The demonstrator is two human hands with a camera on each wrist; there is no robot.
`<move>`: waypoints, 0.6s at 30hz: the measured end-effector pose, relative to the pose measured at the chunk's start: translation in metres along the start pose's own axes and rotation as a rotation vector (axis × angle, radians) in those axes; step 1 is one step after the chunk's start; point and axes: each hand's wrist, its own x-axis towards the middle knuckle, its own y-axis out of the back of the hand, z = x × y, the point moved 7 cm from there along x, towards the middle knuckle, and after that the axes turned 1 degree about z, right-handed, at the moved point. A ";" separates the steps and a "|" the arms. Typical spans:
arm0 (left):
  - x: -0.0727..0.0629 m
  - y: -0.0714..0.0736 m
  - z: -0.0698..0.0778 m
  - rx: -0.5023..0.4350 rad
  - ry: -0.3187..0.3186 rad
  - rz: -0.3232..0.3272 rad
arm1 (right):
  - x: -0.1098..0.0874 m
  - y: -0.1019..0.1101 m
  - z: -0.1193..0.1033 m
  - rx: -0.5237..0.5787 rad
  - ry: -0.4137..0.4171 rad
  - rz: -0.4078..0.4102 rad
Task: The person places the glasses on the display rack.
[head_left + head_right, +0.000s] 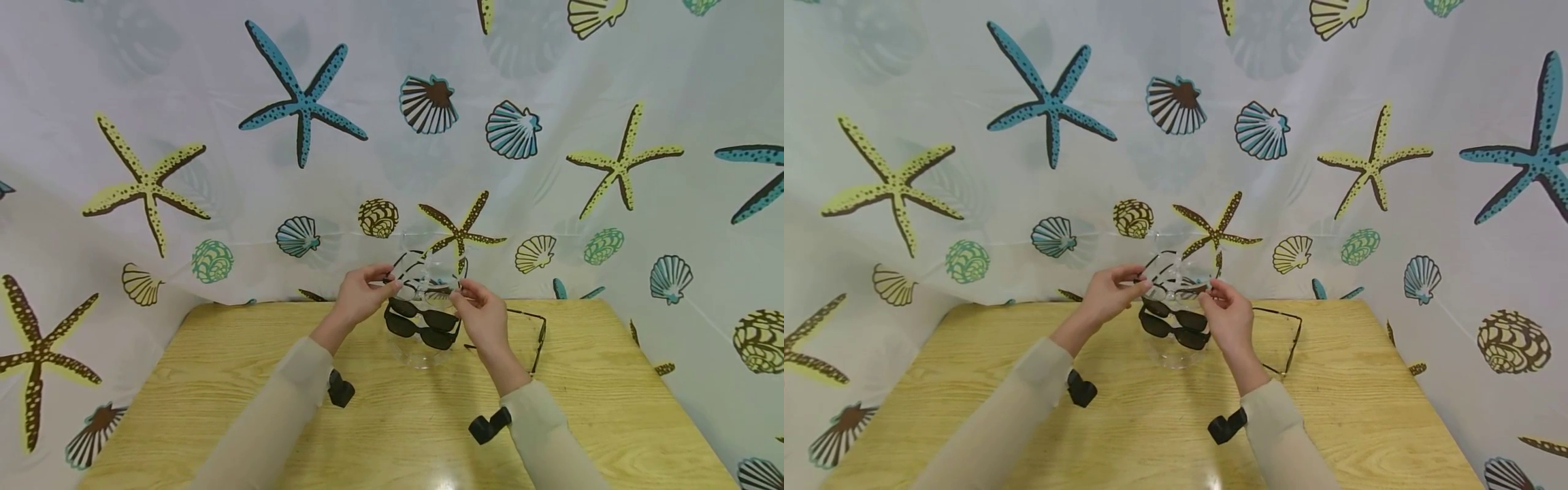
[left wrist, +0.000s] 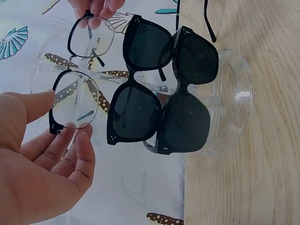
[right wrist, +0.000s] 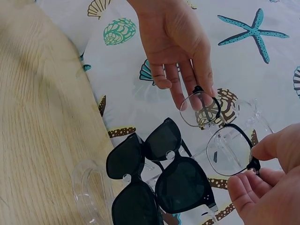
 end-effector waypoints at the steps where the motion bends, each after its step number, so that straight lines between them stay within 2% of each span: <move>1: 0.001 0.000 -0.001 0.002 0.000 0.003 | 0.001 0.000 0.000 -0.004 -0.002 0.000; 18: 0.006 -0.004 -0.001 0.034 -0.014 0.022 | 0.005 -0.002 0.002 -0.034 0.012 0.006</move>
